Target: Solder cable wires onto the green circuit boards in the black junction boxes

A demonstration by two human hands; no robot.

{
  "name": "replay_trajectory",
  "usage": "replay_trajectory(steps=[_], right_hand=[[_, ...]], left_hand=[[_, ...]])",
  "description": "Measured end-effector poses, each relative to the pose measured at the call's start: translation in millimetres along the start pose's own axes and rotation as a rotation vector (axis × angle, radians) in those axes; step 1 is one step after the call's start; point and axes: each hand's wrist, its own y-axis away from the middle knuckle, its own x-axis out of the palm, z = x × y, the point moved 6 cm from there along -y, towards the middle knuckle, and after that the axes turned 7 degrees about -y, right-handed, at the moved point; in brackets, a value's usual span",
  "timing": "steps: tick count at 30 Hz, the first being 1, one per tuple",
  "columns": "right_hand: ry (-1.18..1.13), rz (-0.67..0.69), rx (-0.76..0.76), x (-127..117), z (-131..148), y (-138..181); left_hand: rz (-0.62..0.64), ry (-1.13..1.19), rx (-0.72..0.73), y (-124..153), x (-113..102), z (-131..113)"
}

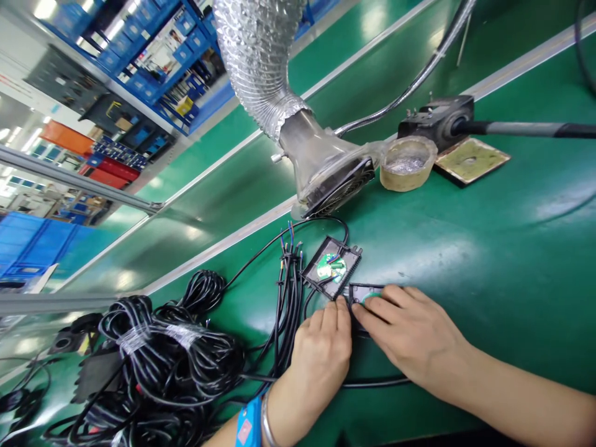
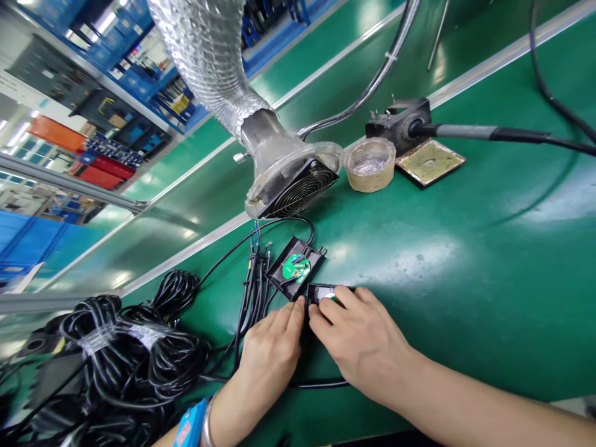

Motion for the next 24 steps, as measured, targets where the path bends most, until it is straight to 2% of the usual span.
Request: replay_trajectory(steps=[4, 8, 11, 14, 20, 24], right_hand=[[0.106, 0.066, -0.020, -3, 1, -7], [0.041, 0.088, 0.043, -16, -10, -7], [-0.056, 0.013, 0.113, -25, -14, -6], [-0.055, -0.041, 0.147, -20, -7, -7], [-0.059, 0.012, 0.208, 1, 0, -12], [-0.027, 0.086, 0.173, 5, -1, -18]], left_hand=[[-0.070, -0.025, -0.068, 5, 3, -2], [-0.056, 0.187, -0.114, 6, 6, 9], [-0.069, 0.398, -0.177, 6, 6, 19], [-0.119, 0.513, -0.204, 5, 6, 22], [-0.045, 0.560, -0.110, 1, 21, 21], [-0.006, 0.512, -0.027, 2, 28, 20]])
